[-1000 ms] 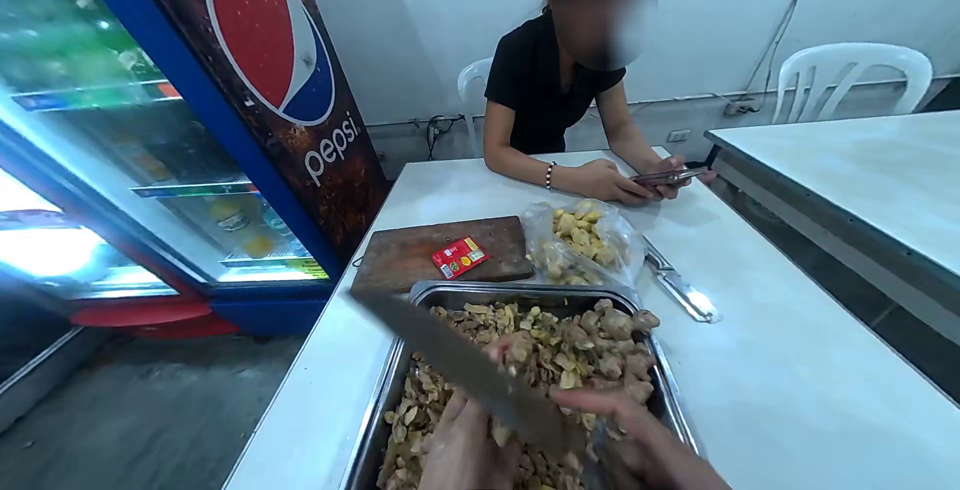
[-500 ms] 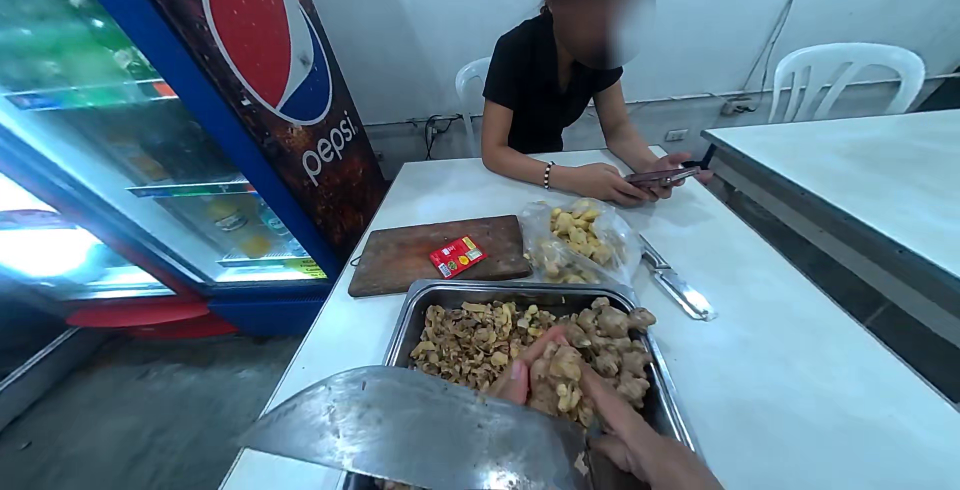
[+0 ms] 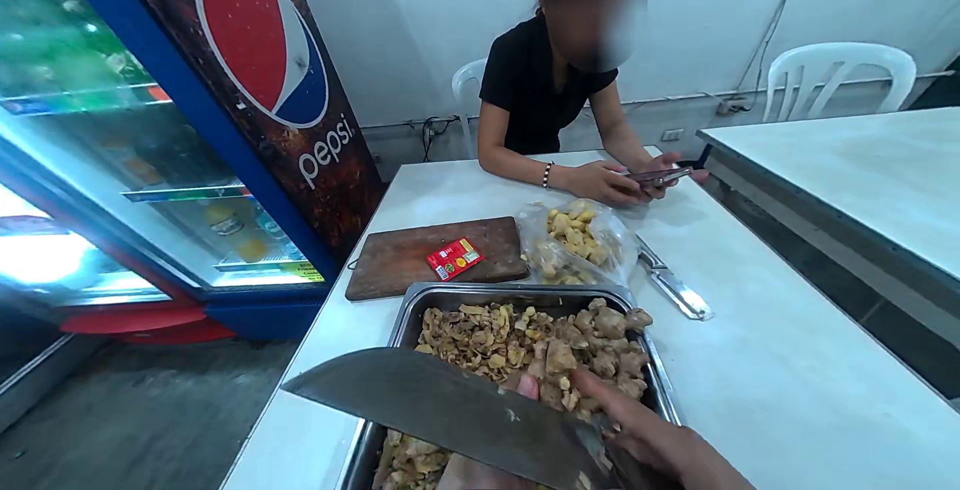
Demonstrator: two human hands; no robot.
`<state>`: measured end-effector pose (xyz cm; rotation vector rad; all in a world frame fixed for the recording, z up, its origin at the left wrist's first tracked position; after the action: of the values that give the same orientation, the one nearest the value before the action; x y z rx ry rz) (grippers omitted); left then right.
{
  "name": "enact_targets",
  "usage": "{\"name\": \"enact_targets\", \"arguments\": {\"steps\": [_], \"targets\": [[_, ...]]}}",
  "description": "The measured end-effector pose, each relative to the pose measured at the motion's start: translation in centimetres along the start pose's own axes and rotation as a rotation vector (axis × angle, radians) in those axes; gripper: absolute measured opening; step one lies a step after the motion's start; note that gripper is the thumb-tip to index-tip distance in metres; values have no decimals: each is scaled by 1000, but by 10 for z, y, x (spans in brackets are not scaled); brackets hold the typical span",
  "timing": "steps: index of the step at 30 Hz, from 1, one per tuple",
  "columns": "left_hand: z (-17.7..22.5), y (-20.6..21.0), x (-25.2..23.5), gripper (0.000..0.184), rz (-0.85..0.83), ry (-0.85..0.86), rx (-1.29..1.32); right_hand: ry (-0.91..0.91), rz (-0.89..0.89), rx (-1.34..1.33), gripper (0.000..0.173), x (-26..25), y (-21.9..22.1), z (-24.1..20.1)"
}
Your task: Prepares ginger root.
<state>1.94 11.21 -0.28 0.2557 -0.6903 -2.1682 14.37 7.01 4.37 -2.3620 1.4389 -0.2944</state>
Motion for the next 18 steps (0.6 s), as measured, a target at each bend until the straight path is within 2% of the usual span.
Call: {"name": "enact_targets", "arguments": {"steps": [3,6,10,13,16,18], "targets": [[1,3,-4,27,-23,-20,35,-76,-44,-253,89,-2,5,0],[9,10,-6,33,-92,47,162,-77,-19,-387,94,0,7,3],[11,10,-14,47,-189,113,449,-54,64,-384,92,4,5,10],[16,9,-13,47,-236,161,564,1,101,-304,93,6,4,15],[20,5,-10,50,-149,172,519,-1,97,-261,90,2,3,16],[14,4,-10,41,-102,151,495,-31,89,-243,87,-1,4,14]]}}
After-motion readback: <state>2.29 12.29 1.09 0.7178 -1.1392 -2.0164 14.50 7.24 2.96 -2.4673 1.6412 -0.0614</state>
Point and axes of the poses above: each hand's wrist, its own x-axis away from the middle knuckle, its own y-axis out of the palm, z = x × y, the point moved 10 cm from there along -x, towards the middle knuckle, and after that the axes turned 15 degrees about -z, right-handed, at the moved point
